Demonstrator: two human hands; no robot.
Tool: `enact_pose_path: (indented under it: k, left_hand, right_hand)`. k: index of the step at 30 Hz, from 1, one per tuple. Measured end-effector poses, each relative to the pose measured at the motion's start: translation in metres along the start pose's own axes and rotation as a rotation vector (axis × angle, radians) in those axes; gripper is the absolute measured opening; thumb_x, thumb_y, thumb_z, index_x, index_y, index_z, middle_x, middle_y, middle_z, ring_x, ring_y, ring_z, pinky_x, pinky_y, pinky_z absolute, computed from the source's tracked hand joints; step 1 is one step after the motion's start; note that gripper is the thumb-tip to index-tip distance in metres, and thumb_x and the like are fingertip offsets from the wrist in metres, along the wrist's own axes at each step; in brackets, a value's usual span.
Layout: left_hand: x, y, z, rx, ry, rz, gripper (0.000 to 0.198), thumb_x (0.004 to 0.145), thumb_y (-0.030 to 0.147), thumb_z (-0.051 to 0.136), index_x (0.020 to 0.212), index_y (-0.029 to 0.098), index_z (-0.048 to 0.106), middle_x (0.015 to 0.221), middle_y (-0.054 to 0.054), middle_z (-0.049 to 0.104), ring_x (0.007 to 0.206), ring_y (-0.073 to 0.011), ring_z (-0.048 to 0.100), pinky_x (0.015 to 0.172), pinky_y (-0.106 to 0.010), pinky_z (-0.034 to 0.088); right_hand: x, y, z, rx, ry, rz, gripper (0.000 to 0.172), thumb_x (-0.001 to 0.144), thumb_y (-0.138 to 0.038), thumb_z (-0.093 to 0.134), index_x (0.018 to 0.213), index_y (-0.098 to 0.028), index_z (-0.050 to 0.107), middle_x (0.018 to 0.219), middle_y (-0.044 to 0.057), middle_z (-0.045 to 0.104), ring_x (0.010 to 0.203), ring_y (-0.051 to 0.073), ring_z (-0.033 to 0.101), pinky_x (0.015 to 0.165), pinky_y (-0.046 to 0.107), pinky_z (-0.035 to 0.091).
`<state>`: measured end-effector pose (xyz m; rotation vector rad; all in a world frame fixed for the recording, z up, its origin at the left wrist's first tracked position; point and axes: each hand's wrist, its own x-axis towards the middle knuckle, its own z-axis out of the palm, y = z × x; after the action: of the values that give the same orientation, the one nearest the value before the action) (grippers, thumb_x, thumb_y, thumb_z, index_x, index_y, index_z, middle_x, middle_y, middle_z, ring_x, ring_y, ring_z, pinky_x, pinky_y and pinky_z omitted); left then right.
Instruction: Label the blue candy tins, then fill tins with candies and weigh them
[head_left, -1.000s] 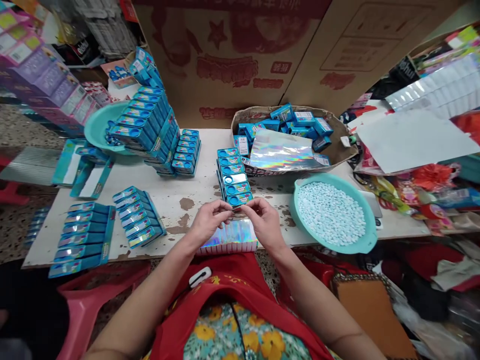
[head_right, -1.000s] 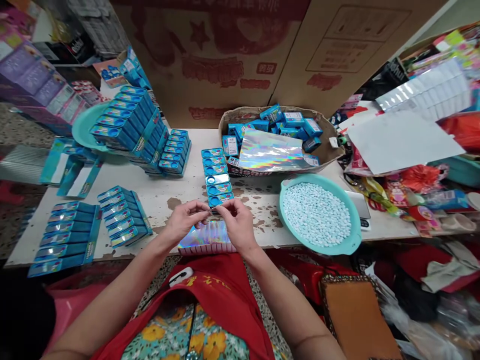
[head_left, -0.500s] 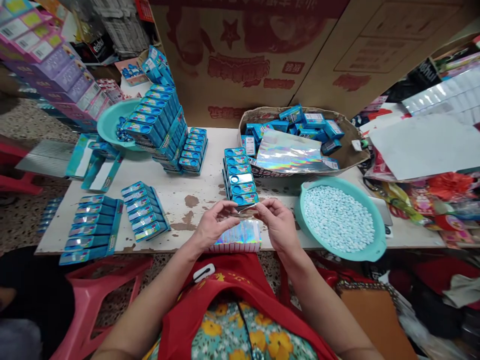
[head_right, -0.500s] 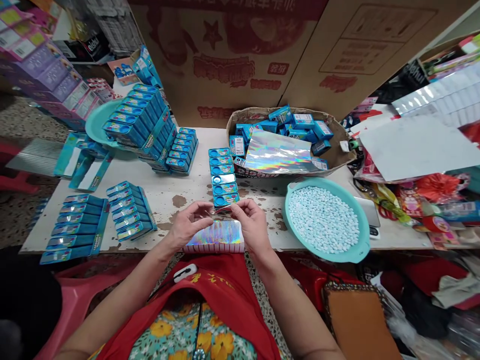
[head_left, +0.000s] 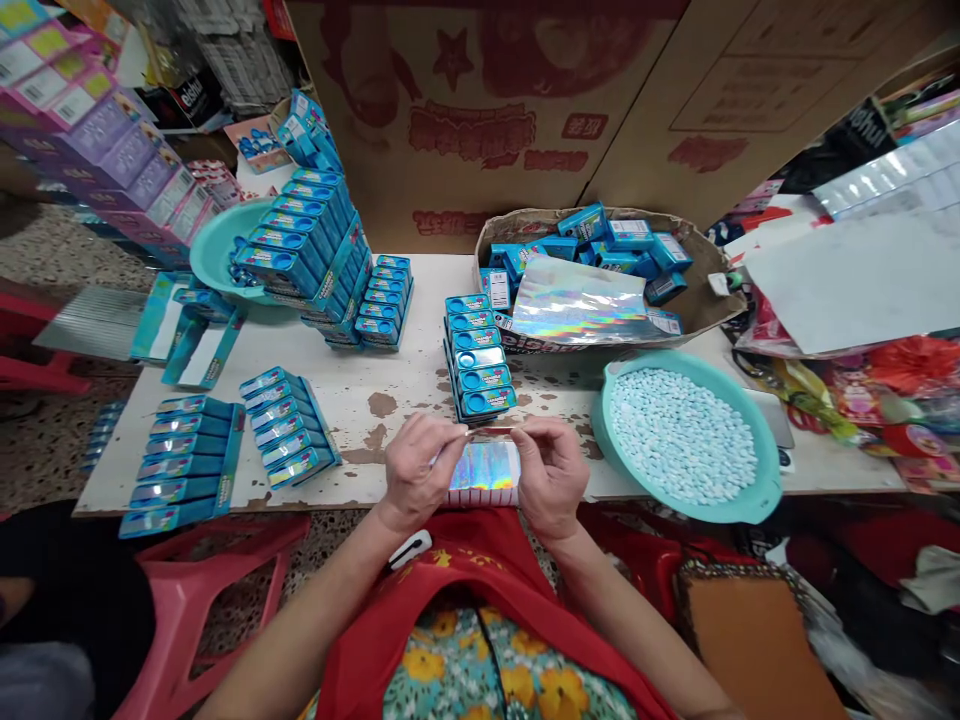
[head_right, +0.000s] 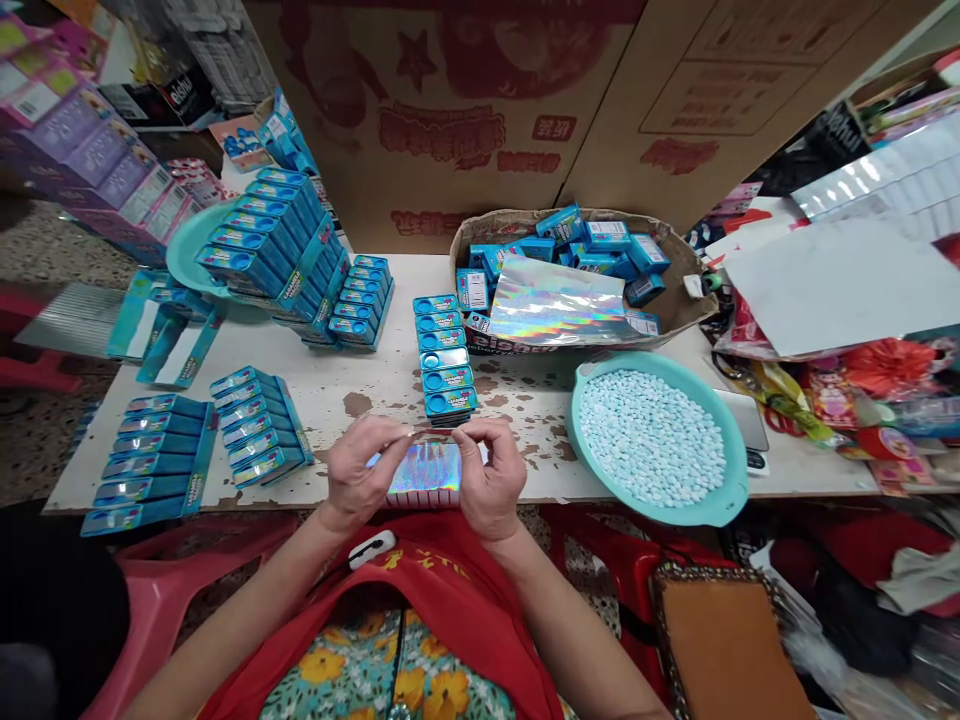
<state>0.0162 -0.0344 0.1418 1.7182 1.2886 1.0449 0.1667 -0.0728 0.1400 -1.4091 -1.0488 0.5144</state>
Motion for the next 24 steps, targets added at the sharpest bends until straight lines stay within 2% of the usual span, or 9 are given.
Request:
enact_pose_path:
  k: [2, 5, 7, 11, 14, 18, 20, 22, 24]
  left_hand:
    - [0.0, 0.003, -0.003, -0.015, -0.03, 0.004, 0.017, 0.08, 0.034, 0.058, 0.076, 0.02, 0.066, 0.076, -0.003, 0.064, 0.075, -0.0147, 0.057, 0.073, -0.029, 0.045]
    - [0.003, -0.001, -0.002, -0.125, -0.177, -0.204, 0.025, 0.083, 0.039, 0.054, 0.07, 0.018, 0.059, 0.064, 0.0, 0.059, 0.059, -0.0113, 0.052, 0.058, -0.024, 0.043]
    - [0.006, -0.008, -0.001, -0.117, -0.244, -0.251, 0.027, 0.084, 0.04, 0.05, 0.071, 0.018, 0.057, 0.062, 0.001, 0.057, 0.056, -0.0109, 0.05, 0.054, -0.023, 0.041]
    - [0.006, -0.026, -0.003, 0.299, -0.185, 0.073, 0.023, 0.086, 0.034, 0.047, 0.078, 0.019, 0.063, 0.078, -0.006, 0.063, 0.078, -0.0162, 0.057, 0.072, -0.028, 0.043]
    - [0.004, -0.042, -0.013, 0.513, -0.218, 0.355, 0.021, 0.086, 0.027, 0.047, 0.088, 0.022, 0.067, 0.088, -0.01, 0.066, 0.09, -0.0203, 0.06, 0.076, -0.031, 0.042]
    - [0.007, -0.063, -0.033, 0.504, -0.257, 0.611, 0.02, 0.084, 0.027, 0.053, 0.098, 0.027, 0.067, 0.092, -0.007, 0.068, 0.094, -0.0214, 0.062, 0.075, -0.032, 0.045]
    - [0.01, -0.07, -0.04, 0.44, -0.204, 0.61, 0.02, 0.083, 0.03, 0.055, 0.099, 0.028, 0.067, 0.09, -0.006, 0.068, 0.091, -0.0197, 0.062, 0.075, -0.032, 0.047]
    - [0.013, -0.071, -0.042, 0.362, -0.053, 0.453, 0.019, 0.083, 0.033, 0.057, 0.098, 0.026, 0.066, 0.09, -0.006, 0.068, 0.09, -0.0183, 0.062, 0.079, -0.032, 0.048]
    - [0.013, -0.063, -0.038, 0.174, 0.068, 0.162, 0.026, 0.082, 0.039, 0.057, 0.101, 0.022, 0.064, 0.095, -0.008, 0.067, 0.091, -0.0183, 0.061, 0.079, -0.033, 0.05]
  right_hand:
    - [0.001, 0.0, -0.001, 0.031, -0.01, 0.013, 0.011, 0.084, -0.03, 0.062, 0.079, -0.021, 0.057, 0.079, 0.002, 0.058, 0.077, 0.018, 0.056, 0.073, 0.031, 0.047]
    - [0.008, 0.005, 0.001, 0.143, -0.102, 0.273, 0.018, 0.081, -0.036, 0.065, 0.079, -0.02, 0.057, 0.074, 0.001, 0.058, 0.069, 0.016, 0.056, 0.064, 0.028, 0.048]
    - [0.012, 0.01, 0.003, 0.262, -0.13, 0.464, 0.026, 0.075, -0.042, 0.07, 0.076, -0.019, 0.057, 0.071, -0.001, 0.057, 0.063, 0.014, 0.055, 0.059, 0.026, 0.048]
    - [0.017, 0.019, 0.004, 0.445, -0.152, 0.783, 0.038, 0.056, -0.043, 0.082, 0.068, -0.017, 0.058, 0.065, -0.003, 0.054, 0.053, 0.009, 0.048, 0.046, 0.02, 0.044]
    - [0.015, 0.019, 0.001, 0.462, -0.209, 0.914, 0.039, 0.051, -0.041, 0.084, 0.066, -0.016, 0.058, 0.059, -0.004, 0.052, 0.047, 0.006, 0.042, 0.04, 0.017, 0.037]
    - [0.015, 0.009, -0.006, 0.356, -0.351, 0.767, 0.034, 0.064, -0.043, 0.078, 0.067, -0.017, 0.056, 0.056, -0.005, 0.05, 0.044, 0.007, 0.041, 0.039, 0.018, 0.033]
    - [0.018, 0.001, -0.009, 0.291, -0.373, 0.623, 0.029, 0.072, -0.042, 0.072, 0.07, -0.018, 0.056, 0.059, -0.004, 0.05, 0.047, 0.008, 0.044, 0.042, 0.019, 0.036]
    - [0.022, -0.007, -0.013, 0.242, -0.364, 0.517, 0.025, 0.076, -0.039, 0.069, 0.073, -0.018, 0.055, 0.064, -0.004, 0.051, 0.051, 0.008, 0.046, 0.046, 0.02, 0.039]
    - [0.026, -0.012, -0.015, 0.209, -0.384, 0.468, 0.023, 0.078, -0.037, 0.068, 0.074, -0.018, 0.055, 0.066, -0.003, 0.052, 0.053, 0.009, 0.046, 0.047, 0.02, 0.04]
